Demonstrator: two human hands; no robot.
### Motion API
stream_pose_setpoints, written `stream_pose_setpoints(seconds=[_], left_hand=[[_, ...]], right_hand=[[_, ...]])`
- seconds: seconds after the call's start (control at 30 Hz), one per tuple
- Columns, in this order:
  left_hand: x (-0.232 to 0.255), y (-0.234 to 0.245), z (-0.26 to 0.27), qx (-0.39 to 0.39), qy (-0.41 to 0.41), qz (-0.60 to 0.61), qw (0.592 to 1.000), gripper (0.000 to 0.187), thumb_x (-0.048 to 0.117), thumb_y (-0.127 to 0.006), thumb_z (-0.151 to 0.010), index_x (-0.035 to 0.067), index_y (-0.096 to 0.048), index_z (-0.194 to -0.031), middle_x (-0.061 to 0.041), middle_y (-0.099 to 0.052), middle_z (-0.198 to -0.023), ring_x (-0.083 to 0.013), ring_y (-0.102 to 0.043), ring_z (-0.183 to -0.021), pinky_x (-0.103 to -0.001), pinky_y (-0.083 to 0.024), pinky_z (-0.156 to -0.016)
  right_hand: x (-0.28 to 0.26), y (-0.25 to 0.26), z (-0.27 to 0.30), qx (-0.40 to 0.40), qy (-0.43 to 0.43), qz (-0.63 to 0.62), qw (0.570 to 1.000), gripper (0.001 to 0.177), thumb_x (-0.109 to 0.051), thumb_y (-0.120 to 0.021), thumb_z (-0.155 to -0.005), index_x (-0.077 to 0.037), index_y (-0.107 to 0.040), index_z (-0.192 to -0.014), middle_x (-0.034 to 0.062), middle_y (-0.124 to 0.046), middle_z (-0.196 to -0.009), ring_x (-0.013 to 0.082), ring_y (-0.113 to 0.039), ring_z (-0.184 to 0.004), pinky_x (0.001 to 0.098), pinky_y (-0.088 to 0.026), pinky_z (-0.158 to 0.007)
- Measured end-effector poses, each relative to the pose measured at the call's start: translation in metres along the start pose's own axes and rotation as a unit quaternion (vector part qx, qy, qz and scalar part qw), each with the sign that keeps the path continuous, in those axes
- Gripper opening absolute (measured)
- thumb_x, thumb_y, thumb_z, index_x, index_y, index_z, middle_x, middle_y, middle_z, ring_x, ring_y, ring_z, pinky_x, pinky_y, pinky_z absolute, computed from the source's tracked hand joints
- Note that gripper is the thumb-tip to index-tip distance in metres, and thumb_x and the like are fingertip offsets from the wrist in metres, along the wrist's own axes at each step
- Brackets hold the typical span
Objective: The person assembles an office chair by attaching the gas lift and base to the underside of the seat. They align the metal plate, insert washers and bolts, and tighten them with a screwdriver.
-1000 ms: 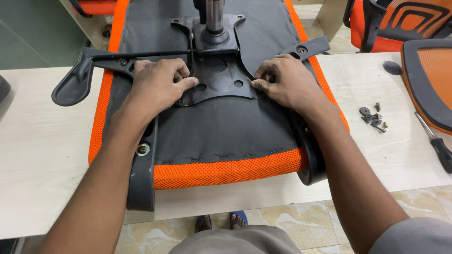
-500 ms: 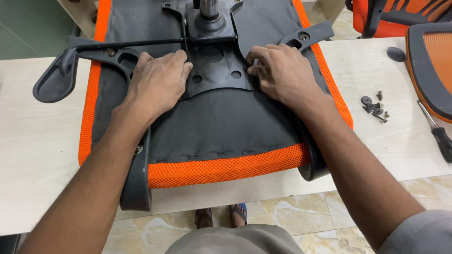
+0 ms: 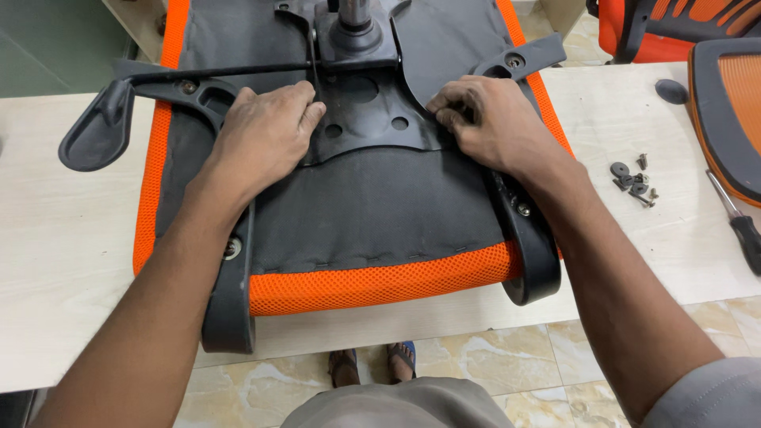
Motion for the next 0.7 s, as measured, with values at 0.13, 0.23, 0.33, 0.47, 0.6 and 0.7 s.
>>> stream_pose_setpoints(seconds=[0.13, 0.23, 0.33, 0.47, 0.6, 0.7], left_hand=[[-0.006, 0.006, -0.004, 0.028, 0.026, 0.098, 0.994, 0.026, 0.028, -0.061, -0.105, 0.004, -0.064, -0.095, -0.011, -0.069, -0.075, -0.0256, -0.068, -0.070, -0.046, -0.050, -0.086], [-0.009, 0.007, -0.004, 0.045, 0.048, 0.158, 0.985, 0.022, 0.024, -0.063, -0.105, 0.004, -0.064, -0.097, -0.008, -0.069, -0.079, -0.0194, -0.069, -0.070, -0.039, -0.055, -0.067], [-0.009, 0.005, -0.004, 0.029, 0.052, 0.136, 0.989, 0.021, 0.024, -0.068, -0.102, 0.003, -0.065, -0.098, -0.009, -0.070, -0.079, -0.0185, -0.069, -0.069, -0.035, -0.055, -0.063], [-0.010, 0.004, -0.003, 0.038, 0.022, 0.122, 0.992, 0.022, 0.024, -0.075, -0.098, 0.002, -0.069, -0.097, -0.009, -0.072, -0.080, -0.0173, -0.070, -0.071, -0.034, -0.055, -0.064], [-0.011, 0.005, -0.004, 0.038, 0.006, 0.148, 0.988, 0.017, 0.018, -0.075, -0.097, 0.001, -0.072, -0.097, -0.009, -0.071, -0.078, -0.0169, -0.068, -0.069, -0.033, -0.053, -0.063], [-0.011, 0.007, -0.003, 0.032, 0.008, 0.152, 0.988, 0.015, 0.017, -0.076, -0.098, 0.002, -0.073, -0.098, -0.008, -0.071, -0.078, -0.0139, -0.067, -0.069, -0.030, -0.053, -0.062]], right_hand=[[0.009, 0.002, 0.013, 0.048, 0.003, 0.000, 0.999, 0.020, -0.004, -0.062, -0.097, -0.009, -0.077, -0.110, 0.0120, -0.068, -0.119, 0.0287, -0.063, -0.113, 0.0386, -0.051, -0.098], [0.017, 0.001, 0.022, 0.052, -0.024, -0.032, 0.998, 0.014, -0.013, -0.069, -0.096, -0.010, -0.076, -0.107, 0.0099, -0.060, -0.128, 0.0273, -0.056, -0.124, 0.0387, -0.047, -0.107], [0.022, 0.000, 0.028, 0.051, -0.014, -0.025, 0.998, 0.014, -0.018, -0.074, -0.094, -0.010, -0.076, -0.106, 0.0095, -0.057, -0.132, 0.0280, -0.050, -0.132, 0.0411, -0.041, -0.112], [0.027, -0.005, 0.024, 0.043, -0.028, 0.019, 0.998, 0.018, -0.025, -0.077, -0.091, -0.012, -0.076, -0.103, 0.0091, -0.057, -0.129, 0.0296, -0.043, -0.134, 0.0441, -0.037, -0.115], [0.031, -0.009, 0.013, 0.031, -0.035, 0.035, 0.998, 0.022, -0.035, -0.081, -0.088, -0.016, -0.077, -0.098, 0.0078, -0.057, -0.126, 0.0320, -0.041, -0.130, 0.0472, -0.035, -0.112], [0.036, -0.010, 0.010, 0.032, -0.042, 0.035, 0.998, 0.021, -0.038, -0.081, -0.089, -0.018, -0.078, -0.096, 0.0049, -0.059, -0.123, 0.0321, -0.043, -0.126, 0.0482, -0.034, -0.112]])
Point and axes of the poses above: each hand's wrist, its own z-axis away from the middle knuckle, its own y-axis out of the back of the hand, x = y × z, the point moved 3 cm from there along -z, towards the middle knuckle
